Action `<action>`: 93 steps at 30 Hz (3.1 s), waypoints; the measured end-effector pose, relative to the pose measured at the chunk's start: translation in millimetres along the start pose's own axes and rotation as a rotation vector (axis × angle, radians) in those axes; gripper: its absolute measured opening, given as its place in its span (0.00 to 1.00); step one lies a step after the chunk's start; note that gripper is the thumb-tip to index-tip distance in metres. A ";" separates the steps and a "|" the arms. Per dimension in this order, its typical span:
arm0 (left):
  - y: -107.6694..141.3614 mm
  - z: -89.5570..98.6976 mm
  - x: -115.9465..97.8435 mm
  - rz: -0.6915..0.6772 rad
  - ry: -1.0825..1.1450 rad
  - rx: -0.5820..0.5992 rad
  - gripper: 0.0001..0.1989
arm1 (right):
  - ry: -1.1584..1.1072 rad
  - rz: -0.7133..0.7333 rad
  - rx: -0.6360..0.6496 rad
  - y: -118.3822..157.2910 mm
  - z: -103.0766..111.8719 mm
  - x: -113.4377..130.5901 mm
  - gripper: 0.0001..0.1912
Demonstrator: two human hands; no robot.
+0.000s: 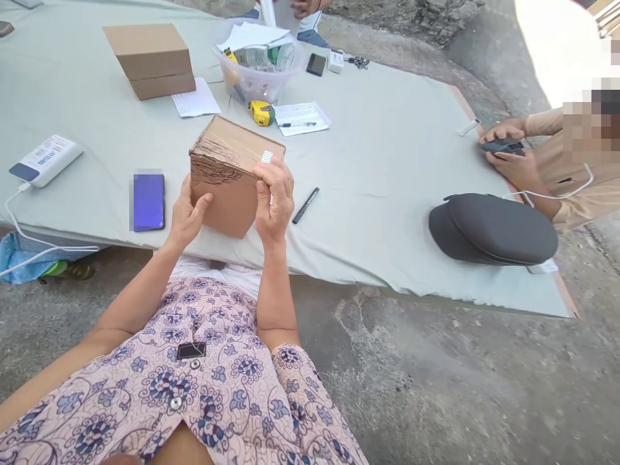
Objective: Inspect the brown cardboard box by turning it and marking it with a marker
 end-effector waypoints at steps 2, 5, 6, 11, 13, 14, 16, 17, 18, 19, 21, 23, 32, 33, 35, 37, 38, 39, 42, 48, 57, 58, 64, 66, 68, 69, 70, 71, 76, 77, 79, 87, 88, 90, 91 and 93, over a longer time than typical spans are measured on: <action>2.6 0.5 3.3 -0.002 0.013 -0.019 0.37 | -0.029 -0.032 -0.020 3.6 2.7 -1.1 0.22; 6.4 -2.0 6.8 -0.008 0.050 -0.041 0.39 | -0.070 -0.057 -0.054 9.7 5.2 -2.0 0.21; 7.5 -3.9 7.1 -0.008 0.071 -0.038 0.40 | -0.077 -0.052 -0.059 12.0 5.3 -1.7 0.21; 9.8 -6.1 2.0 0.032 0.139 -0.035 0.46 | -0.072 0.001 -0.071 21.0 4.6 2.5 0.19; 5.8 -1.9 -4.8 0.019 0.149 -0.048 0.46 | -0.084 0.024 -0.075 23.3 4.7 5.2 0.17; 2.5 0.7 -9.5 0.001 0.154 -0.056 0.46 | -0.086 0.029 -0.079 24.1 4.5 6.2 0.16; -5.4 5.1 -19.9 -0.035 0.170 -0.070 0.44 | -0.075 0.012 -0.086 24.9 3.2 6.3 0.15; -9.2 6.4 -24.4 -0.041 0.182 -0.073 0.42 | -0.066 -0.006 -0.090 25.0 2.2 5.5 0.15; -12.6 7.2 -28.0 -0.037 0.190 -0.075 0.40 | -0.060 -0.028 -0.091 24.9 0.9 4.2 0.15; -15.4 7.7 -30.6 -0.025 0.193 -0.079 0.39 | -0.059 -0.050 -0.086 24.7 -0.8 2.7 0.15; -18.7 8.5 -32.9 0.009 0.175 -0.088 0.38 | -0.064 -0.072 -0.067 23.9 -4.4 0.7 0.16; -20.0 8.9 -33.5 0.023 0.142 -0.084 0.39 | -0.056 -0.062 -0.056 22.9 -6.9 0.6 0.18; -14.1 -6.2 -21.6 -0.041 0.138 -0.022 0.41 | -0.051 0.001 -0.092 14.7 -7.4 -4.8 0.27; -12.0 -9.3 -20.5 -0.053 0.135 -0.013 0.42 | -0.061 -0.005 -0.089 13.9 -7.5 -7.4 0.27; -7.2 -13.2 -18.6 -0.077 0.094 -0.007 0.43 | -0.058 -0.036 -0.101 12.7 -6.9 -15.7 0.27; -2.3 -14.8 -16.4 -0.099 0.023 -0.006 0.42 | -0.029 -0.082 -0.118 11.9 -6.9 -27.8 0.29; 0.0 -15.6 -15.0 -0.113 -0.011 -0.003 0.43 | -0.016 -0.106 -0.121 11.3 -7.5 -34.7 0.30; 2.3 -16.6 -13.1 -0.128 -0.043 0.000 0.44 | -0.017 -0.128 -0.122 10.6 -8.1 -41.9 0.31; 9.1 -20.6 0.0 -0.146 -0.100 0.007 0.52 | -0.086 -0.191 -0.104 8.1 -11.5 -62.9 0.32; 19.9 -27.8 51.3 -0.022 -0.069 0.045 0.66 | -0.065 -0.328 0.024 20.4 -16.6 -93.0 0.30; 14.1 -30.9 69.6 -0.054 0.037 0.121 0.75 | 0.449 -0.549 -0.112 18.7 48.0 -148.5 0.15; 13.6 -31.2 70.6 -0.054 0.038 0.121 0.75 | 0.515 -0.609 -0.097 16.6 49.9 -154.6 0.17; 17.0 -32.4 86.0 0.027 0.000 0.151 0.75 | 0.763 -0.843 0.122 27.3 38.8 -171.4 0.19; 19.0 -32.2 87.9 0.061 -0.051 0.171 0.72 | 0.746 -0.843 0.128 30.8 40.0 -171.6 0.19; 20.1 -31.8 85.3 0.084 -0.122 0.186 0.68 | 0.649 -0.861 0.105 34.5 44.3 -172.7 0.19; 20.4 -31.9 82.8 0.094 -0.158 0.194 0.66 | 0.558 -0.880 0.082 37.0 46.8 -173.1 0.19; 20.5 -32.2 80.0 0.103 -0.190 0.202 0.63 | 0.430 -0.905 0.049 40.3 49.1 -173.4 0.18; 20.6 -32.5 77.4 0.114 -0.217 0.209 0.62 | 0.269 -0.938 0.011 44.6 50.6 -173.4 0.16; 19.9 -33.3 69.2 0.130 -0.274 0.232 0.57 | -0.692 -1.030 -0.041 65.8 33.3 -155.9 0.10; 19.6 -32.9 68.7 0.125 -0.273 0.230 0.57 | -0.824 -1.025 -0.018 67.2 28.3 -148.4 0.10; 19.0 -31.7 68.6 0.117 -0.268 0.221 0.58 | -1.002 -1.011 0.011 67.6 22.0 -133.8 0.09; 20.0 -31.8 72.5 0.089 -0.256 0.193 0.55 | -1.176 -0.883 0.038 58.3 29.3 -103.0 0.11; 20.3 -32.0 73.3 0.086 -0.254 0.189 0.55 | -1.162 -0.858 0.031 57.7 32.3 -101.3 0.12; 20.7 -32.2 74.5 0.083 -0.255 0.183 0.55 | -1.109 -0.813 0.017 56.9 37.5 -97.3 0.17; 20.7 -32.3 74.7 0.081 -0.255 0.182 0.55 | -1.079 -0.794 0.005 56.6 39.6 -94.9 0.20; 20.6 -32.2 73.9 0.078 -0.256 0.182 0.55 | -1.015 -0.764 -0.041 56.2 43.5 -89.2 0.24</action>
Point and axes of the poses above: each hand's wrist, its own y-axis away from the middle knuckle, its own z-axis out of the back of the hand, x = y × z, the point moved 8 cm from there along -y, towards the middle knuckle, and after that the axes turned 11 degrees about -z, right-handed, at the moved point
